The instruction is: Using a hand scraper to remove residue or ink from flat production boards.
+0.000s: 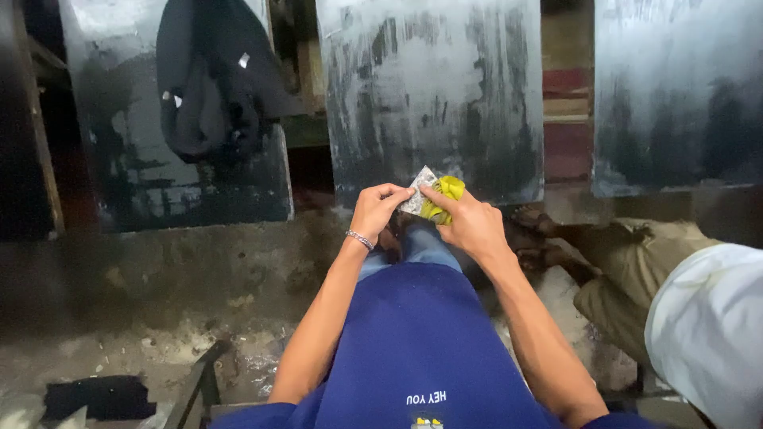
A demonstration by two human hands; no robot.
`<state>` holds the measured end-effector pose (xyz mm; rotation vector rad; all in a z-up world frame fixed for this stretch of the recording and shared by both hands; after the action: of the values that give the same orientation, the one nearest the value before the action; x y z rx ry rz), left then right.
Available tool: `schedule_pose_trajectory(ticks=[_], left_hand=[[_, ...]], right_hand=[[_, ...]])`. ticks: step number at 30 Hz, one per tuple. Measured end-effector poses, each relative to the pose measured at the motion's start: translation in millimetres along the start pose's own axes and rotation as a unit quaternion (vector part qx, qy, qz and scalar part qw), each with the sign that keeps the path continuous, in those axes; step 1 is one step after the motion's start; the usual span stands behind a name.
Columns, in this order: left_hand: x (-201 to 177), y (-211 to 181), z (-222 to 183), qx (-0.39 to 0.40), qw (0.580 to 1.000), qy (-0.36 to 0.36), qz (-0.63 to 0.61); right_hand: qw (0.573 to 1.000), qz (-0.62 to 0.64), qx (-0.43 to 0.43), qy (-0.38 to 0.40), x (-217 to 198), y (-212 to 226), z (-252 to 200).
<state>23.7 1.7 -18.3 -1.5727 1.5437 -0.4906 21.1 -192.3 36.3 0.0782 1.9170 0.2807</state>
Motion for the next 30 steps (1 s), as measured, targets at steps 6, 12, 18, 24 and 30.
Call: schedule_pose_trajectory(ticks=[6, 12, 18, 24, 30], left_hand=[[-9.5, 14.8, -25.5, -0.018, 0.999, 0.025, 0.027], [-4.0, 9.4, -40.2, -0.011, 0.997, 0.055, 0.048], [8.3, -11.8, -50.0, 0.076, 0.989, 0.069, 0.104], [33.8, 9.1, -37.1, 0.224, 0.968, 0.033, 0.11], [37.3, 16.5, -27.5, 0.226, 0.969, 0.003, 0.102]], right_hand=[[0.998, 0.005, 0.059, 0.013, 10.3, 8.6, -35.5], [0.994, 0.048, 0.1, -0.012, -10.6, 10.7, -62.5], [0.99, 0.046, 0.126, -0.037, -16.7, 2.3, -65.9], [0.99, 0.06, 0.124, -0.017, -17.4, -12.5, -58.9], [0.997, 0.021, 0.079, 0.008, -22.9, -28.8, -51.0]])
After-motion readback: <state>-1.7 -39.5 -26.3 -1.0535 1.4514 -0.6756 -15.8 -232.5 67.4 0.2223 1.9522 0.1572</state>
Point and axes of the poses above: each hand's wrist, its own z-axis towards the middle knuckle, its own x-axis out of the palm, y = z × x, the point moved 3 cm from there along z, towards the middle knuckle, and after that the axes turned 14 degrees about -y, right-handed, at the moved point
